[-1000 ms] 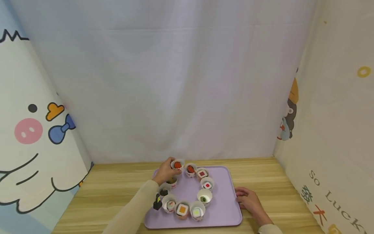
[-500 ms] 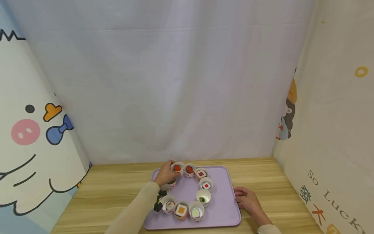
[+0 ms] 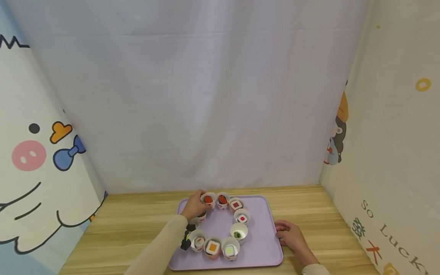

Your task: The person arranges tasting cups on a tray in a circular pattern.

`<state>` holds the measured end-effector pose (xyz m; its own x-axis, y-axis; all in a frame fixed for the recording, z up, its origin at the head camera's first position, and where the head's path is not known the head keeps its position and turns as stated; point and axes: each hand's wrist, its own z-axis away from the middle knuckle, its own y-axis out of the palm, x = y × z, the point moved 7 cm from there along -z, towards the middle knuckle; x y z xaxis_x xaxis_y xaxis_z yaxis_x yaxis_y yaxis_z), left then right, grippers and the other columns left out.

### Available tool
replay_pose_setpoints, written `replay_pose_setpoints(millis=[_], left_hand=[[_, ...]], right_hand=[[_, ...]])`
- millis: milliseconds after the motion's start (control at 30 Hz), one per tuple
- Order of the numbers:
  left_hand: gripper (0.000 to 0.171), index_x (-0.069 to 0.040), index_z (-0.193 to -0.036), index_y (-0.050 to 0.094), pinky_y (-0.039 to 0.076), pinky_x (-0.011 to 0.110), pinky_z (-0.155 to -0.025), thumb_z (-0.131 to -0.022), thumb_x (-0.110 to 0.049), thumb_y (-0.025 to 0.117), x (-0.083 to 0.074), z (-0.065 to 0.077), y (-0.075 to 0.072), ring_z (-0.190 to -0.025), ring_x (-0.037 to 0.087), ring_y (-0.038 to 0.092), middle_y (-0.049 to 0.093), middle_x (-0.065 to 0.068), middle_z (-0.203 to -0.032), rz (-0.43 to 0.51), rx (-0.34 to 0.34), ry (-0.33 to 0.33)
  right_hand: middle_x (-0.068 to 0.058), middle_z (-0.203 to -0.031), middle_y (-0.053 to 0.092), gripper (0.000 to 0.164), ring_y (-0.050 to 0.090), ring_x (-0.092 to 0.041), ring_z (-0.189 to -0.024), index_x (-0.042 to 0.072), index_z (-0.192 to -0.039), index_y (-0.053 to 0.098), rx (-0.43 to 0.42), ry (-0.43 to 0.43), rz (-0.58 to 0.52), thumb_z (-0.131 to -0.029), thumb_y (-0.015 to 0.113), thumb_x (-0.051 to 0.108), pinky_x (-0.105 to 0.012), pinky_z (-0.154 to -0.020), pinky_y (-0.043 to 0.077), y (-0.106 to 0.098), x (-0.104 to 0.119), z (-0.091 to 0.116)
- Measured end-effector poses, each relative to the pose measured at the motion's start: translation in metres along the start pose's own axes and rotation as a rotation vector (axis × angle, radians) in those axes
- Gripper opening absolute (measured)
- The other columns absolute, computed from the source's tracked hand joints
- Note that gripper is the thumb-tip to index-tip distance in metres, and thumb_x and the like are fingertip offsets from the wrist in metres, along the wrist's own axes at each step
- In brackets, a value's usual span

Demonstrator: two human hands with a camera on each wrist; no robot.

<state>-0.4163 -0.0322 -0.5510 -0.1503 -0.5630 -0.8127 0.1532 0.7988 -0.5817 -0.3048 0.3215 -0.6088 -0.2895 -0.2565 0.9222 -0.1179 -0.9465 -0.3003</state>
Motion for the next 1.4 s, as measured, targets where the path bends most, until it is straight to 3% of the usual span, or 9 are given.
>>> replay_pose_setpoints(millis=[267, 500, 733, 1100, 1400], left_hand=[[0.059, -0.001, -0.133, 0.053, 0.052, 0.051, -0.091, -0.082, -0.015, 0.078, 0.005, 0.004, 0.000, -0.115, 0.037, 0.058, 0.056, 0.020, -0.136, -0.030, 0.014, -0.027], [0.063, 0.002, -0.136, 0.050, 0.052, 0.052, -0.089, -0.082, -0.015, 0.079, 0.009, 0.003, -0.001, -0.113, 0.037, 0.058, 0.055, 0.021, -0.137, -0.017, 0.031, -0.013], [0.062, 0.001, -0.138, 0.047, 0.050, 0.054, -0.096, -0.086, -0.016, 0.075, 0.010, 0.008, -0.005, -0.124, 0.040, 0.052, 0.053, 0.022, -0.139, 0.014, 0.038, -0.005], [0.053, 0.001, -0.136, 0.050, 0.053, 0.052, -0.093, -0.091, -0.022, 0.067, 0.008, 0.019, -0.025, -0.124, 0.039, 0.055, 0.055, 0.022, -0.138, 0.029, -0.030, 0.044], [0.051, 0.000, -0.136, 0.052, 0.047, 0.053, -0.102, -0.092, -0.024, 0.066, 0.013, 0.029, -0.037, -0.126, 0.039, 0.054, 0.056, 0.022, -0.137, 0.079, -0.076, 0.056]], right_hand=[[-0.003, -0.095, 0.066, 0.051, 0.062, -0.013, -0.080, -0.006, -0.128, 0.059, 0.002, 0.003, 0.001, -0.077, 0.067, -0.004, -0.031, -0.063, 0.057, 0.003, -0.002, 0.001], [-0.004, -0.094, 0.066, 0.050, 0.062, -0.013, -0.078, -0.006, -0.127, 0.059, 0.000, 0.007, 0.005, -0.078, 0.067, -0.005, -0.031, -0.062, 0.056, 0.006, -0.003, 0.000], [-0.003, -0.094, 0.066, 0.050, 0.063, -0.014, -0.078, -0.006, -0.127, 0.059, -0.003, 0.012, 0.012, -0.077, 0.066, -0.004, -0.032, -0.063, 0.056, 0.007, -0.006, 0.000], [-0.001, -0.093, 0.066, 0.049, 0.062, -0.013, -0.078, -0.005, -0.127, 0.059, -0.003, 0.006, 0.027, -0.078, 0.066, -0.002, -0.031, -0.064, 0.057, 0.004, -0.005, 0.000], [-0.004, -0.097, 0.068, 0.051, 0.061, -0.012, -0.081, -0.006, -0.129, 0.057, 0.002, -0.011, 0.034, -0.079, 0.066, -0.003, -0.029, -0.064, 0.056, 0.002, 0.001, 0.002]])
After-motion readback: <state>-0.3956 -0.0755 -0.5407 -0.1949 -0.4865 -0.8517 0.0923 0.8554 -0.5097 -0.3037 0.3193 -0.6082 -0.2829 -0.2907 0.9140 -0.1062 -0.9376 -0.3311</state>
